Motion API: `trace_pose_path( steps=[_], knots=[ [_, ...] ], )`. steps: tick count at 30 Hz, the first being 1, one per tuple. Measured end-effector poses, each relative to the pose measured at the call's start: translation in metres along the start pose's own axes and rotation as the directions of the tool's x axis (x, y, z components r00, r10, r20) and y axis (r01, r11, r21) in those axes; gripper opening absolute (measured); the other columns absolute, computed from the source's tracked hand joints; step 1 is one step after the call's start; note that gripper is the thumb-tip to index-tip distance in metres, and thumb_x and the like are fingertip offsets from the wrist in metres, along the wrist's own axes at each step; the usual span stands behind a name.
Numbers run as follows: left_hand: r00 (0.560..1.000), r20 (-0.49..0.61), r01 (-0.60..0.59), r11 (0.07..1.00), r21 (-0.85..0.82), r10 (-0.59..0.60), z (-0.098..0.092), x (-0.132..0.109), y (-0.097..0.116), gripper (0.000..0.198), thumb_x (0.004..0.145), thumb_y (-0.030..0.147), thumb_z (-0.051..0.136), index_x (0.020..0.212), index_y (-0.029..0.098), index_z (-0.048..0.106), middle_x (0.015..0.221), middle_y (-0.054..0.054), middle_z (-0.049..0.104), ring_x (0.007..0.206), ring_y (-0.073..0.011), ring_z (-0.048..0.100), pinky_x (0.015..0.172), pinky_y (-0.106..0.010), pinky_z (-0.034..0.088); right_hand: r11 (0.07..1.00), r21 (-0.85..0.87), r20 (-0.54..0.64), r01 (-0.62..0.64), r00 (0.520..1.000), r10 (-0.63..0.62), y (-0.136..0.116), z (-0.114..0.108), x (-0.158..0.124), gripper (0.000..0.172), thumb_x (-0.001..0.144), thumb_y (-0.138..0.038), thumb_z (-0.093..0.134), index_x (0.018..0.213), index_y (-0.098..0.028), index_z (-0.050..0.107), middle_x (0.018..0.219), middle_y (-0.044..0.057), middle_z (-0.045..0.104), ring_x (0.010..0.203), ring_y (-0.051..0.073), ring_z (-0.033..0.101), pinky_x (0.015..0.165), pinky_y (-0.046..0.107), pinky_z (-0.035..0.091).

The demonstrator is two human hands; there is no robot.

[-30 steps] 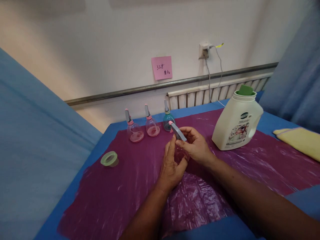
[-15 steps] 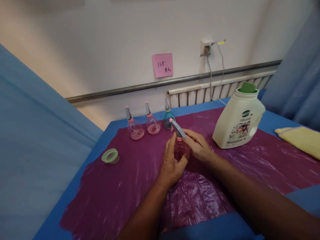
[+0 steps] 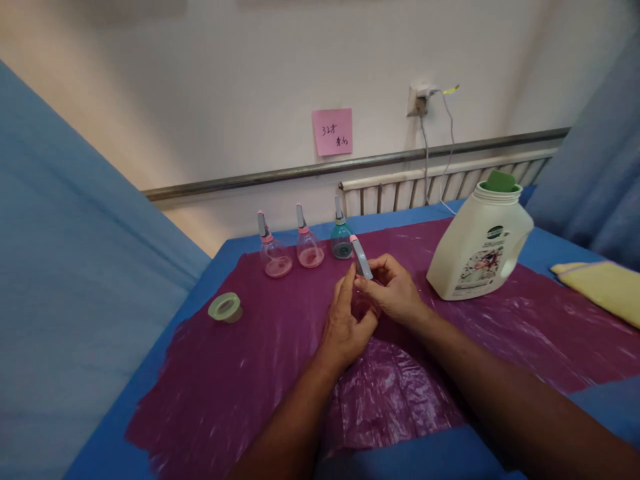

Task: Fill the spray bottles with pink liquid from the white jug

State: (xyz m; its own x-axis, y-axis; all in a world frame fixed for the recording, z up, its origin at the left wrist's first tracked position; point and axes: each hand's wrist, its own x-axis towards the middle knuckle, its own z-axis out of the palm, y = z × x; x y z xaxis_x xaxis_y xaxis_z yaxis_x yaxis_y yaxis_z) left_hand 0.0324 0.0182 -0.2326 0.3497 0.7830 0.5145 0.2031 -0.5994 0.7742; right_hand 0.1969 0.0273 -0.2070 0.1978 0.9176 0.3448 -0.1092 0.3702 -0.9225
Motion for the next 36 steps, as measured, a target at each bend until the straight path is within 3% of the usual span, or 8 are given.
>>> trace_pose_path(
  steps=[4, 10, 13, 21, 30, 36],
  knots=[
    [1.000, 0.001, 0.003, 1.000, -0.001, -0.003, -0.002, 0.002, 0.003, 0.096, 0.101, 0.019, 0.080, 0.184, 0.041, 0.036, 0.169, -0.011, 0.060, 0.161, -0.0329, 0.059, 0.137, -0.059, 0.049, 1.000, -0.005, 0.009, 0.024, 1.000, -0.024, 0.001, 0.001, 0.000, 0.053, 0.078, -0.059, 0.104, 0.103, -0.028, 0.069, 0.100, 0.005, 0.084, 0.094, 0.025, 0.080, 0.095, 0.042, 0.065],
    [1.000, 0.022, 0.008, 1.000, -0.026, -0.007, -0.003, 0.003, 0.002, 0.099, 0.101, 0.019, 0.079, 0.185, 0.041, 0.033, 0.176, -0.010, 0.053, 0.164, -0.0316, 0.055, 0.139, -0.055, 0.047, 0.994, -0.057, 0.143, 0.097, 0.986, -0.088, -0.010, -0.013, -0.005, 0.050, 0.106, -0.062, 0.076, 0.143, -0.029, 0.079, 0.144, 0.008, 0.083, 0.137, 0.031, 0.076, 0.126, 0.051, 0.055],
    [1.000, 0.024, 0.010, 1.000, -0.022, -0.010, -0.003, 0.003, 0.003, 0.100, 0.099, 0.016, 0.078, 0.185, 0.041, 0.033, 0.173, -0.010, 0.055, 0.164, -0.0317, 0.055, 0.140, -0.056, 0.046, 0.986, -0.125, 0.176, 0.112, 0.980, -0.089, -0.012, -0.017, -0.004, 0.045, 0.110, -0.062, 0.069, 0.136, -0.029, 0.086, 0.137, 0.006, 0.086, 0.131, 0.031, 0.078, 0.122, 0.050, 0.057],
    [0.998, 0.024, 0.063, 0.998, -0.017, -0.062, -0.002, 0.003, 0.005, 0.099, 0.101, 0.023, 0.081, 0.185, 0.041, 0.034, 0.173, -0.012, 0.055, 0.167, -0.0349, 0.052, 0.143, -0.062, 0.041, 0.994, -0.086, 0.114, 0.074, 0.991, -0.064, -0.004, -0.012, -0.004, 0.041, 0.101, -0.061, 0.084, 0.124, -0.027, 0.085, 0.123, 0.008, 0.088, 0.113, 0.028, 0.081, 0.110, 0.046, 0.062],
    [0.999, 0.022, 0.032, 0.999, 0.003, -0.032, 0.000, 0.000, -0.001, 0.104, 0.104, 0.028, 0.082, 0.189, 0.038, 0.022, 0.182, -0.015, 0.049, 0.168, -0.0352, 0.054, 0.140, -0.063, 0.046, 0.934, -0.260, 0.061, 0.245, 0.970, -0.237, -0.011, -0.008, -0.010, 0.023, 0.105, -0.040, 0.075, 0.122, -0.027, 0.083, 0.124, 0.008, 0.086, 0.115, 0.027, 0.079, 0.110, 0.045, 0.062],
    [0.996, 0.009, 0.093, 0.995, 0.023, -0.094, -0.002, 0.000, -0.003, 0.102, 0.105, 0.029, 0.080, 0.189, 0.034, 0.021, 0.187, -0.016, 0.048, 0.169, -0.0349, 0.055, 0.141, -0.063, 0.045, 0.912, -0.295, 0.021, 0.287, 0.956, -0.294, -0.008, -0.007, -0.009, 0.026, 0.109, -0.045, 0.071, 0.125, -0.028, 0.082, 0.127, 0.009, 0.084, 0.119, 0.028, 0.077, 0.112, 0.046, 0.061]
  ],
)
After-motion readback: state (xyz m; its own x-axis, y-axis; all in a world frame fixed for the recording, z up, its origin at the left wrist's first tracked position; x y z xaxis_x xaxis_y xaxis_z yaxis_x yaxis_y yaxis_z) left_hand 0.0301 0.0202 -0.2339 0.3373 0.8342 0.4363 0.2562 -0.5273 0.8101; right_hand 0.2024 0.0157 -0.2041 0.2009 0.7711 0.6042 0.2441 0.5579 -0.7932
